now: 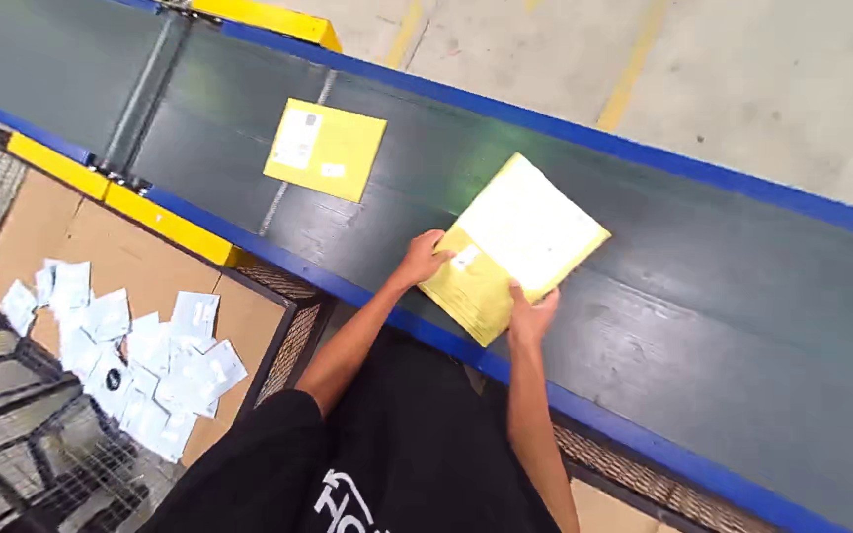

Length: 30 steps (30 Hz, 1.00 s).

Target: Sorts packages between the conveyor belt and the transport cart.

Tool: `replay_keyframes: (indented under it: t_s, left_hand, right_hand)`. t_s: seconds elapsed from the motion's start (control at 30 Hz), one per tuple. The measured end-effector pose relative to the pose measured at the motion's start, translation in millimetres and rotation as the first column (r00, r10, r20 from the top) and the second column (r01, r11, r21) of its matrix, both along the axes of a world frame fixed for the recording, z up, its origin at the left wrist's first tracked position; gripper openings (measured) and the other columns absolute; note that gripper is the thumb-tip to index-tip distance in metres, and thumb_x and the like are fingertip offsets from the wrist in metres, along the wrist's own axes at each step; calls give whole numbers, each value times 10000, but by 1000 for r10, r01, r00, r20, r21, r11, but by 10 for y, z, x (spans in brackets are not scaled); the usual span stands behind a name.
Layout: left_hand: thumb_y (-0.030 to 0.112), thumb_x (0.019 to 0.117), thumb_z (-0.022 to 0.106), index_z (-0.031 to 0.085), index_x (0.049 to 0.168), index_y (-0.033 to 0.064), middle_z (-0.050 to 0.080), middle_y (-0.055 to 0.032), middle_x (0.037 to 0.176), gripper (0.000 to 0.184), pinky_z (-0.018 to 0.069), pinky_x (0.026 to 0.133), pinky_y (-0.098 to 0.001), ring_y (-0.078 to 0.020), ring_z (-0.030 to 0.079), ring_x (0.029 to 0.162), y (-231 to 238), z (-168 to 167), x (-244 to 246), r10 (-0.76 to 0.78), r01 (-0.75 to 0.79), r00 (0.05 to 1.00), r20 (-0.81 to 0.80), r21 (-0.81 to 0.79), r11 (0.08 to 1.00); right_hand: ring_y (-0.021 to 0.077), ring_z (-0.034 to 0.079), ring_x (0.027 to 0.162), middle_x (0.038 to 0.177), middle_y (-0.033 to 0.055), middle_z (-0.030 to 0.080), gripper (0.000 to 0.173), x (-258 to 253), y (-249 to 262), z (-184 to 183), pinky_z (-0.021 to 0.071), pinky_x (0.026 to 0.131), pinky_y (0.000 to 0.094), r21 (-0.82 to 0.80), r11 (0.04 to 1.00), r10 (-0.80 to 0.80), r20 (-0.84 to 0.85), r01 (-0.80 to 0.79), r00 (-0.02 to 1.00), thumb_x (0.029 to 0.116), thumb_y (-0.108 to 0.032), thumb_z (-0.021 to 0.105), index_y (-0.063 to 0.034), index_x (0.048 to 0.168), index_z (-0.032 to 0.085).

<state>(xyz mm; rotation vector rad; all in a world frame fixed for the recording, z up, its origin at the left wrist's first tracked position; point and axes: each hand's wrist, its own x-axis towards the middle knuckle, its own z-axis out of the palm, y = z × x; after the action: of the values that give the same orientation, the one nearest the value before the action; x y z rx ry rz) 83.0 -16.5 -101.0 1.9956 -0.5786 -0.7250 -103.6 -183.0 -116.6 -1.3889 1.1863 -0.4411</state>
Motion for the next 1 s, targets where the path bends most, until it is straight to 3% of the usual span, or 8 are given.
replay_keyframes:
  t_s: [0.17, 0.27, 0.37, 0.47, 0.6, 0.73, 0.83, 1.0]
  left_hand:
    - [243, 966, 696, 661, 1199, -54, 670, -223, 1191, 380, 520, 1041, -489, -316, 654, 1147, 1104, 175, 569, 342, -363, 921, 187, 88, 928]
    - [314, 954, 724, 658, 1225, -48, 574, -250, 1363, 456, 444, 1100, -562, -407, 540, 1289, 1486, 225, 1033, 397, -478, 864, 308, 255, 841]
    - [487, 955, 670, 652, 1248, -49, 444, -272, 1511, 612, 398, 1121, -617, -477, 422, 1385, 1498, 124, 1596, 409, -520, 847, 339, 365, 773]
    - [606, 894, 696, 522, 1394, -99, 406, -346, 1509, 881, 376, 1130, -650, -525, 390, 1404, 1147, 184, 1896, 383, -465, 885, 265, 468, 751]
    - [620, 810, 775, 412, 1496, -81, 324, -374, 1559, 1046, 280, 1193, -625, -521, 306, 1461, 623, 314, 1563, 261, -343, 939, 225, 517, 784]
    - [663, 812, 740, 432, 1485, -73, 470, -344, 1476, 1044, 344, 1177, -589, -464, 437, 1410, 317, 174, 1227, 20, -153, 969, 246, 533, 832]
    - [625, 854, 714, 447, 1467, -79, 499, -342, 1444, 971, 376, 1159, -568, -440, 481, 1376, 179, 169, 944, -188, 33, 955, 228, 551, 834]
    - [258, 1039, 591, 324, 1475, -41, 577, -155, 1171, 593, 612, 760, -338, -118, 685, 853, -21, 63, 316, -266, 282, 958, -102, 190, 940]
  right_hand:
    - [233, 645, 1187, 1349, 206, 599, 802, 1211, 532, -24, 568, 991, 420, 3, 921, 389, 74, -390, 918, 912, -222, 760, -15, 1544, 310]
    - [263, 656, 1165, 1271, 200, 657, 631, 1828, 766, -30, 547, 1000, 463, -34, 847, 528, -44, -530, 848, 913, -214, 748, 1, 1438, 473]
    - [322, 653, 1147, 1202, 211, 679, 541, 2310, 823, 139, 515, 1005, 530, -101, 820, 534, -215, -563, 817, 883, -226, 774, -8, 1335, 572]
    - [437, 615, 1177, 1253, 277, 634, 635, 2490, 746, 302, 502, 976, 622, -78, 819, 508, -362, -569, 781, 902, -278, 763, -17, 1421, 507]
    - [417, 643, 1124, 1256, 270, 625, 686, 2059, 454, 382, 555, 884, 593, -38, 917, 350, -402, -397, 846, 851, -256, 792, -34, 1427, 493]
    - [395, 680, 1100, 1209, 246, 677, 953, 1440, 197, 417, 569, 903, 579, 125, 978, 198, -265, -170, 944, 788, -274, 877, -81, 1546, 332]
    - [417, 638, 1167, 1267, 260, 649, 808, 726, 75, 224, 515, 967, 628, 134, 978, 174, -78, -162, 982, 840, -252, 845, -56, 1508, 435]
    - [346, 617, 1207, 1354, 263, 588, 625, -1179, -313, 297, 520, 1023, 533, 226, 967, -170, 229, 117, 959, 879, -36, 763, 19, 1442, 498]
